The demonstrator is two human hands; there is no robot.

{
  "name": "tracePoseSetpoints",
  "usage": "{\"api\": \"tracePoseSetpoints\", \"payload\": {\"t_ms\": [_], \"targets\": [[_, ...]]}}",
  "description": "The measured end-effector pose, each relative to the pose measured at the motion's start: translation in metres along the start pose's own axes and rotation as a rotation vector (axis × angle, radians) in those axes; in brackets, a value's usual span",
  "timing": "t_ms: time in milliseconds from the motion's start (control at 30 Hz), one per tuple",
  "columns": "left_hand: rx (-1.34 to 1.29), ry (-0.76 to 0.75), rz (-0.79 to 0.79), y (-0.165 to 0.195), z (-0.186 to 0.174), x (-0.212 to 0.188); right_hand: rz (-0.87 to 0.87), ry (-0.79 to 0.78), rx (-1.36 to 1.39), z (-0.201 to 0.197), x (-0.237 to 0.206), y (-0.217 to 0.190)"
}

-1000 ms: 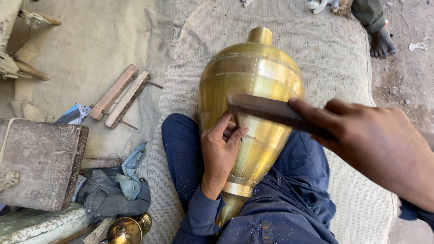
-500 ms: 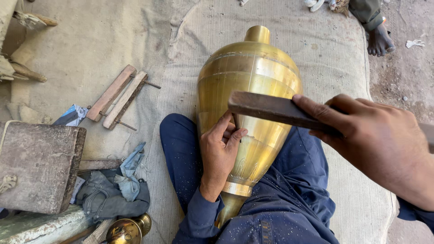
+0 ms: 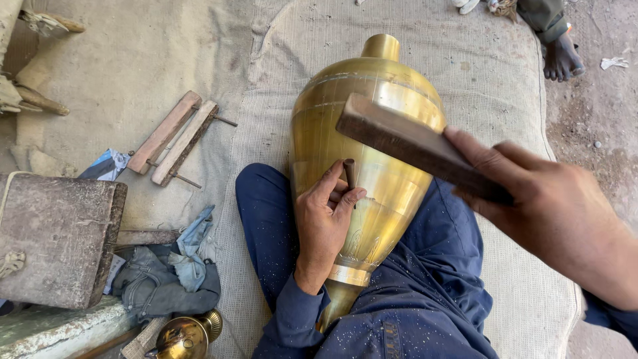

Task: The person sits on the ground and uses a hammer and chisel to engrave a floral pattern onto a large brass vessel. They repeatedly strike the chisel to create fine lines and details on the curved surface.

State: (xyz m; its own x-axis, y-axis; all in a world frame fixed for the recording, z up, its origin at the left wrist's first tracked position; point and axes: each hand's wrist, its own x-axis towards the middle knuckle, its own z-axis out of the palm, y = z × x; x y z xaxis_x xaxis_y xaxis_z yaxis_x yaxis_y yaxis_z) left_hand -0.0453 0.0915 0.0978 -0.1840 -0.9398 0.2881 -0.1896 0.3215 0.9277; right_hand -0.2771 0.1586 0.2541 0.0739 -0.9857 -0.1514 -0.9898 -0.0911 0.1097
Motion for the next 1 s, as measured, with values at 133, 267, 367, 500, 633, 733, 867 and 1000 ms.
{"api": "tracePoseSetpoints", "payload": {"t_ms": [133,267,367,500,633,733,867,1000], "targets": [[-0.012,-0.027,-0.014,-0.0015,0.0006,0.001,0.066,-0.086,-0.098,0.003,-0.0006,0.0002],[-0.002,-0.023,-0.008,-0.0032,0.0006,0.0006,0.04,-0.046,0.0,0.0041,0.0001,0.0011],[-0.028,-0.029,0.001,-0.0035,0.0006,-0.0007,0.023,0.022,-0.023,0.0051,0.0,0.001],[-0.009,-0.04,-0.009,-0.0021,-0.0002,-0.0036,0.048,-0.083,-0.028,0.0067,0.0009,0.001],[-0.022,-0.029,-0.021,-0.0005,0.0,-0.0044,0.01,0.13,0.191,0.0058,0.001,0.0013],[-0.022,-0.045,-0.021,0.0002,0.0003,-0.0046,0.101,-0.254,-0.177,0.0038,0.0011,0.0016],[-0.016,-0.037,-0.02,0.0,-0.0004,-0.0052,0.009,0.045,0.061,0.0022,0.0024,0.0012],[-0.034,-0.034,-0.026,-0.001,-0.0003,-0.0047,0.024,0.048,0.097,0.0026,0.0033,0.0003]]}}
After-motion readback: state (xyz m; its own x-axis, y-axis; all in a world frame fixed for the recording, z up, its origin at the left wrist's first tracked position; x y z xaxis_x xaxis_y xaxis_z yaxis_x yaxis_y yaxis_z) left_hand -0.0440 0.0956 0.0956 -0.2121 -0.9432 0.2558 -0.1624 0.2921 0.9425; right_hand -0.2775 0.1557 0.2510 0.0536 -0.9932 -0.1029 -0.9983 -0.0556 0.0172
